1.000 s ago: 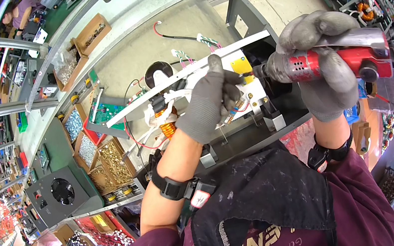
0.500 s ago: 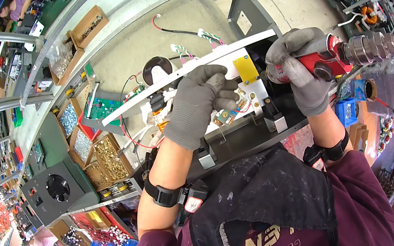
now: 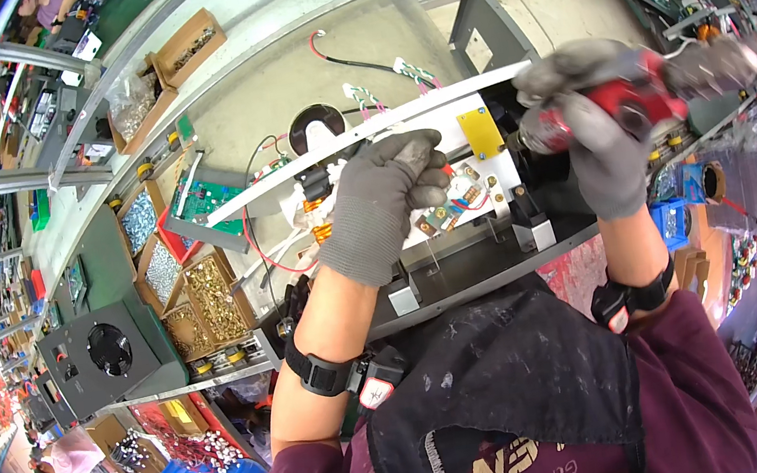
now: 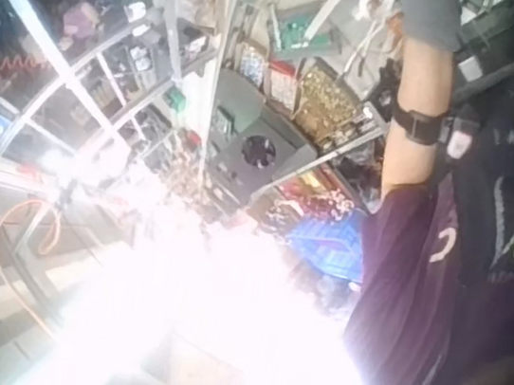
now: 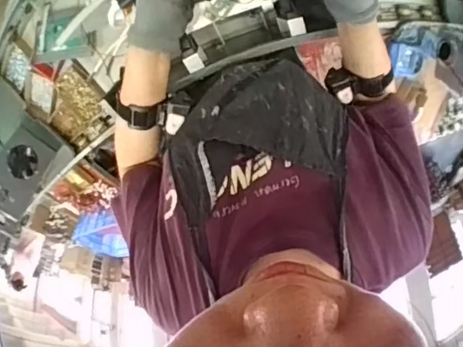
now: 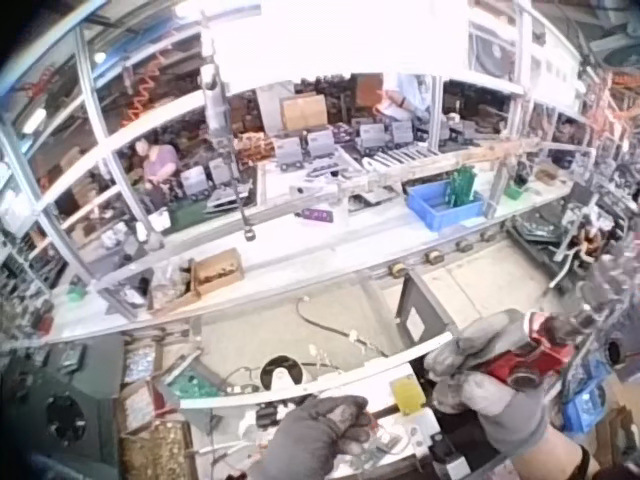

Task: Assembling and wiring an industrial power inverter component on a factory line, including securing circuit boards and a cooling fan using a pneumatic screwdriver.

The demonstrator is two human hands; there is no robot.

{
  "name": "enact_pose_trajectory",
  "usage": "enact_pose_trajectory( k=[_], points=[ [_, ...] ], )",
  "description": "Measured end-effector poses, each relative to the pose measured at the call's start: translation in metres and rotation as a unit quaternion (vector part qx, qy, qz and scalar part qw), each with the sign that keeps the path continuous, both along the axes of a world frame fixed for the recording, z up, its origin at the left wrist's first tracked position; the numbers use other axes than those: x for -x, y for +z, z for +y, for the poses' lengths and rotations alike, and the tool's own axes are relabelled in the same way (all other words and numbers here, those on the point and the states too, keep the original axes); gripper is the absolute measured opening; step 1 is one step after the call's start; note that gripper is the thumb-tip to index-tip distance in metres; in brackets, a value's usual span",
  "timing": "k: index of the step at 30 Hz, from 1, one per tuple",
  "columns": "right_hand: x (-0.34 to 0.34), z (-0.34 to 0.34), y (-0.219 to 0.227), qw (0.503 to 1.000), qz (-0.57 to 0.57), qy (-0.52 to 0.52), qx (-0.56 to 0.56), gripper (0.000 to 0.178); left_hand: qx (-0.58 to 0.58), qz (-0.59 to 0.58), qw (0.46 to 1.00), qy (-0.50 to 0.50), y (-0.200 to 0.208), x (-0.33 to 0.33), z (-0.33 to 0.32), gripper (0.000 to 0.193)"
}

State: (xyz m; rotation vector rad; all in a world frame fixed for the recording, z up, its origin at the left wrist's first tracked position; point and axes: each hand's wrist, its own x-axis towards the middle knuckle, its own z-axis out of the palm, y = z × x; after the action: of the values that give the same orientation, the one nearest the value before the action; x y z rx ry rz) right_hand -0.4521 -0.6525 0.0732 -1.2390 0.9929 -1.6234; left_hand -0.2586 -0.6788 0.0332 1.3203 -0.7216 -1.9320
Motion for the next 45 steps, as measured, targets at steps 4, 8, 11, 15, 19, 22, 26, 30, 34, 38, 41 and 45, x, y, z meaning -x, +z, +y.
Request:
enact_pose_trajectory(
  k=[4,8,11,15,19,22,26,30,34,38,41,45],
  points=[
    [-0.018,0.0,0.029,0.982,-0.025,-0.003,0.189,0.037,-0.061,0.048,0.997,-0.03,-0.004,-0.004,0.004,0.04],
    [-0.025,0.009,0.031,0.984,-0.082,0.043,0.152,0.037,-0.108,0.041,0.993,-0.04,0.004,0.0,0.004,0.042],
    [-0.026,0.007,0.029,0.986,-0.081,0.036,0.143,0.038,-0.104,0.061,0.99,-0.075,0.005,0.0,0.003,0.043],
    [-0.025,0.004,0.03,0.986,-0.065,0.056,0.143,0.038,-0.093,0.063,0.99,-0.087,-0.002,0.002,0.0,0.043],
    [-0.025,-0.001,0.027,0.984,-0.057,0.073,0.151,0.038,-0.122,0.039,0.987,-0.095,-0.002,0.005,-0.004,0.044],
    [-0.022,-0.007,0.024,0.98,-0.051,0.099,0.166,0.038,-0.106,0.067,0.986,-0.113,-0.004,0.002,-0.006,0.044],
    [-0.014,-0.021,0.02,0.965,-0.041,0.166,0.201,0.037,-0.057,0.03,0.986,-0.152,-0.006,-0.001,-0.009,0.053],
    [-0.021,-0.035,0.015,0.986,0.032,0.039,0.16,0.029,-0.011,-0.078,0.966,-0.244,-0.007,-0.005,-0.01,0.068],
    [-0.02,-0.049,-0.002,0.991,0.063,0.029,0.11,0.027,-0.074,-0.112,0.961,-0.241,0.0,-0.005,-0.014,0.07],
    [-0.028,-0.054,-0.014,0.998,0.013,0.023,0.064,0.027,-0.08,-0.107,0.959,-0.249,0.0,-0.005,-0.016,0.068],
    [-0.037,-0.056,-0.015,0.999,-0.004,-0.015,0.046,0.027,-0.087,-0.078,0.965,-0.237,-0.006,-0.005,-0.016,0.066],
    [-0.035,-0.058,-0.018,1.0,-0.008,-0.002,0.003,0.024,-0.095,-0.078,0.96,-0.253,0.001,-0.009,-0.016,0.061]
  ],
)
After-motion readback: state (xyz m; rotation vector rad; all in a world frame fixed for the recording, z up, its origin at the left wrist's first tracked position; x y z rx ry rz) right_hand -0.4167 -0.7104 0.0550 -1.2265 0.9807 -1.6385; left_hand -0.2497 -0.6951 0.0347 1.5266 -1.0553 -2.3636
